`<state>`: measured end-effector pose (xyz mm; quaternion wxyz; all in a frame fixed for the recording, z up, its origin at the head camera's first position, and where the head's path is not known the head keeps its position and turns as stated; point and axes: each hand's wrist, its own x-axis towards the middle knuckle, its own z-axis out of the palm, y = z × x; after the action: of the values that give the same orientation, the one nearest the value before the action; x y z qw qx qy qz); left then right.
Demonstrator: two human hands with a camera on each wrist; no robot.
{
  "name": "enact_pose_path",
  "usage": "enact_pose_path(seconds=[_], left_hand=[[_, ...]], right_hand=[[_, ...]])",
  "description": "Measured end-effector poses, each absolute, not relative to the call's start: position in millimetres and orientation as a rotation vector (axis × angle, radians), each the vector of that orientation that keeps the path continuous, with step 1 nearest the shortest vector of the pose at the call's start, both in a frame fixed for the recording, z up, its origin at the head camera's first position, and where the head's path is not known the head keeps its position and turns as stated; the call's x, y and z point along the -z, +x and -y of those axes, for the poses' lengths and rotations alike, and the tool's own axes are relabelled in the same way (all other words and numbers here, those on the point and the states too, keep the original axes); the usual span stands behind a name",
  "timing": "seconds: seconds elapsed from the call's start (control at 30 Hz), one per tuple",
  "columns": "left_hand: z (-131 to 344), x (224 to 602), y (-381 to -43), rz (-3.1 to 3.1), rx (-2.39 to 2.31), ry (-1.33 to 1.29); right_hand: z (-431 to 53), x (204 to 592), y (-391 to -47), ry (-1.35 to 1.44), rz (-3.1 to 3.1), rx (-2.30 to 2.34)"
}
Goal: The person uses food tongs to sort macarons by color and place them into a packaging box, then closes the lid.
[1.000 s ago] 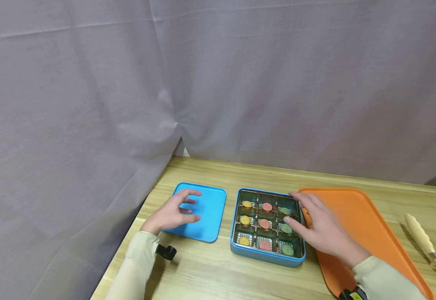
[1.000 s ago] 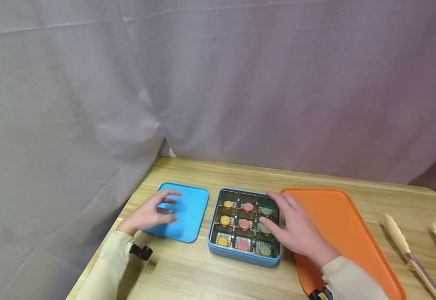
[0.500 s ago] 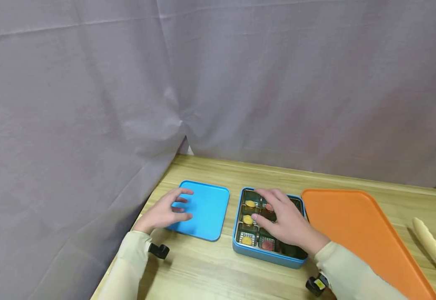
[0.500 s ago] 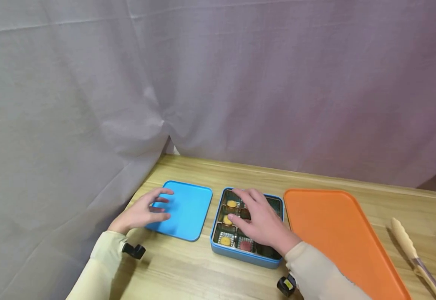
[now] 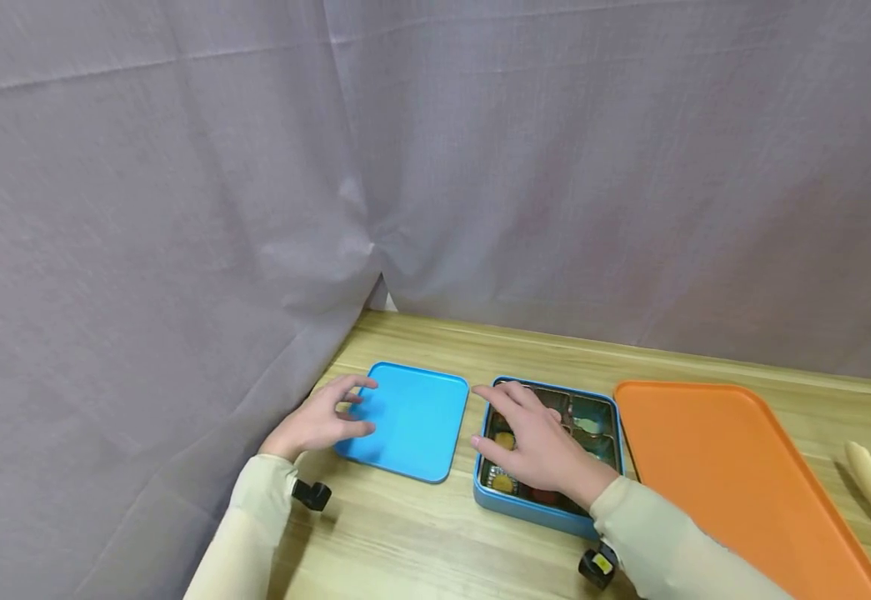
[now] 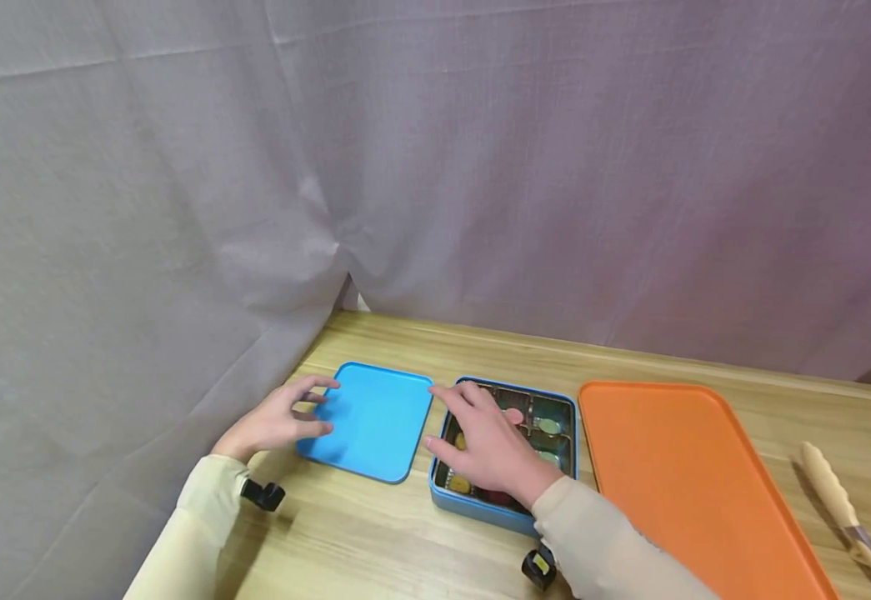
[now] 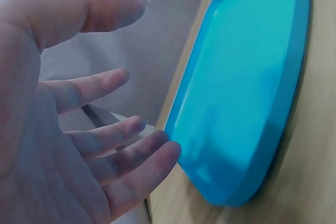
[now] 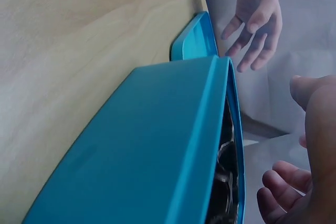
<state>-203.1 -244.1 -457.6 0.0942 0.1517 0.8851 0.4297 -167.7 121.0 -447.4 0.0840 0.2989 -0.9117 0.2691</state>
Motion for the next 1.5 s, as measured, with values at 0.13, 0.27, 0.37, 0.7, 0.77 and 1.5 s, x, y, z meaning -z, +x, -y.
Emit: enact_pose_path(seconds=[0.13,0.27,0.37,0.7,0.77,1.5], left_hand=[[248,461,-207,-2.682,-1.192,0.455],[250,465,-213,-2.745,-1.075,0.502],[251,468,-218,-2.773,-0.988,0.553],[255,480,-232,-2.821,-0.82,0.576],[255,481,-233,-2.825,-0.806,0.57],[256,479,-239,-2.905,-0.667,0.569]], right_hand=[[-114,450,-169,0.926,2.698,-0.81],[-108,450,-169,0.964,2.689,-0.83],[-105,450,-167,0.969,2.694,-0.841],[-94,446,-167,0.962,2.744,-0.889],[-92,446,-167,0.961,2.748,-0.894],[-88,449,-168,0.97,2.695,-0.906]])
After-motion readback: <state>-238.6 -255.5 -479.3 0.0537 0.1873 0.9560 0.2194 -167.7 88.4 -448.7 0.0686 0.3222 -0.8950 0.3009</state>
